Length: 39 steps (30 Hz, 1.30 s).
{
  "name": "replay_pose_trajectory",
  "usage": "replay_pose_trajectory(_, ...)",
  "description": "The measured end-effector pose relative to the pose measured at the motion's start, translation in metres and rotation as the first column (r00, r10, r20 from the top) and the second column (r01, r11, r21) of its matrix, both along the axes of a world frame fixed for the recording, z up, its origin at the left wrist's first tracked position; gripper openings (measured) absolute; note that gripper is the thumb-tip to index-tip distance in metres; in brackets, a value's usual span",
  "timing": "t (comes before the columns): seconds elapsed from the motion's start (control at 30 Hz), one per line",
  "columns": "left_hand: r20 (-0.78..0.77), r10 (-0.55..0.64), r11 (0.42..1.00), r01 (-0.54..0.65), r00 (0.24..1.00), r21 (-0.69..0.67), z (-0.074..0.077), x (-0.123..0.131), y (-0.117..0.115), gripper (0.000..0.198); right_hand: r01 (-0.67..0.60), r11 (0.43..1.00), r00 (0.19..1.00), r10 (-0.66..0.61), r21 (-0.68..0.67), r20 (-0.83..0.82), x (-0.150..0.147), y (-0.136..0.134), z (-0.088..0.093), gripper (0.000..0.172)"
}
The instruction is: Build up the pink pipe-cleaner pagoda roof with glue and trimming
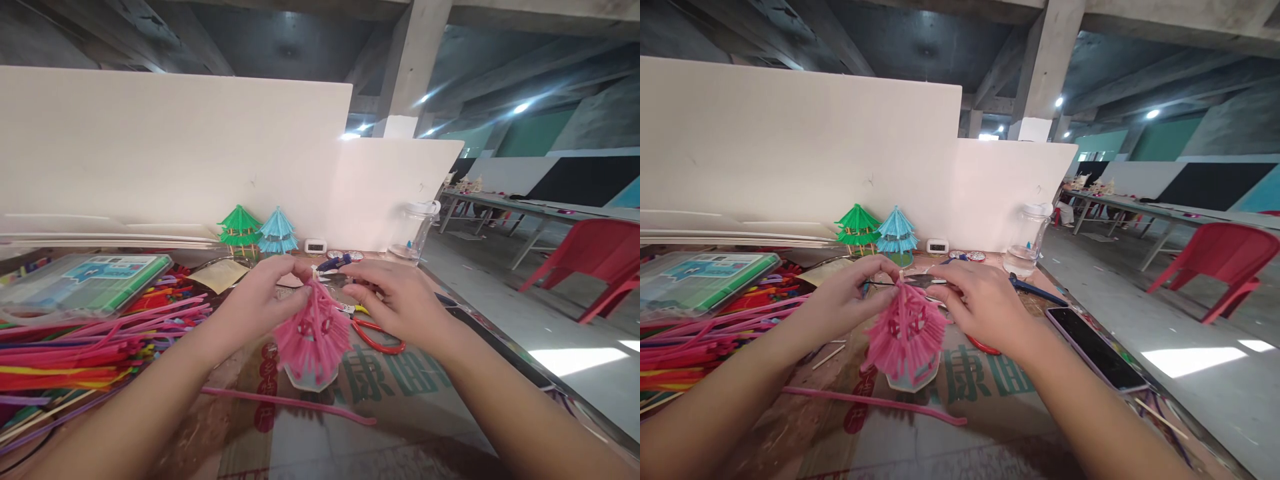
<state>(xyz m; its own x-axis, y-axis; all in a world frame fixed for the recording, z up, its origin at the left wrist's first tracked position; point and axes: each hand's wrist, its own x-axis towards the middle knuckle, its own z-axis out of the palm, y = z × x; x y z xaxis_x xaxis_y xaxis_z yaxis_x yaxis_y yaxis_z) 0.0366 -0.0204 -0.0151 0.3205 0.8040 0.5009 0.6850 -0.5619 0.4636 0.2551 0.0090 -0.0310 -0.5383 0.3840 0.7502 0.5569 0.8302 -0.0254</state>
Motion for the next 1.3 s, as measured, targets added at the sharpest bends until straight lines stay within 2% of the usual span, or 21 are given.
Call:
replay_pose_trajectory(0.1,-0.001,-0.014,1.0,0.014,1.0,0.028,0.001,-0.009,0.005,0.02,0.039,0.999,0.998,-0.04,-0.026,-0.038,0.001,0.001,0.0,0.025)
replay_pose_trajectory(0.23,-0.008,-0.026,0.999,0.026,1.0,-0.045,0.001,-0.019,0.013,0.024,0.078,0.996,0.996,-0.08,-0.036,-0.046,0.001,0.004,-0.002,0.028)
replay_pose_trajectory(0.33,0.015,-0.048,0.995,0.049,0.999,-0.083,0.001,-0.018,0.013,0.029,0.091,0.994,0.995,-0.092,-0.057,-0.025,0.0,0.006,-0.003,0.027)
replay_pose_trajectory(0.4,0.052,-0.016,0.995,0.021,0.998,-0.093,0.001,-0.013,0.011,0.034,0.088,0.995,0.996,-0.09,-0.056,-0.029,0.0,0.007,-0.003,0.026)
replay_pose_trajectory(0.47,0.075,0.022,0.997,-0.016,0.997,-0.082,0.0,-0.007,0.009,0.038,0.082,0.995,0.996,-0.084,-0.051,-0.031,0.0,0.007,-0.002,0.026)
replay_pose_trajectory(0.6,0.072,-0.023,1.0,0.022,0.997,0.006,-0.007,0.001,0.011,0.03,0.065,0.997,0.998,-0.066,-0.045,-0.015,0.001,0.006,-0.002,0.028)
replay_pose_trajectory(0.8,0.095,-0.038,0.997,0.031,0.995,0.069,-0.01,-0.004,0.015,0.026,0.062,0.997,0.998,-0.062,-0.047,-0.005,0.001,0.004,-0.001,0.028)
replay_pose_trajectory(1.0,0.121,-0.101,0.994,0.097,0.987,0.041,-0.005,-0.006,0.015,0.026,0.003,1.0,0.998,-0.004,0.026,0.056,-0.002,0.001,0.001,0.028)
replay_pose_trajectory(1.17,0.082,-0.077,0.994,0.083,0.994,-0.069,-0.003,-0.007,0.013,0.029,0.054,0.986,0.994,-0.069,0.157,0.089,-0.003,0.001,-0.002,0.027)
replay_pose_trajectory(1.3,0.119,-0.026,0.983,0.047,0.993,-0.18,-0.001,-0.008,0.012,0.032,0.097,0.968,0.987,-0.123,0.23,0.101,-0.004,0.002,-0.004,0.024)
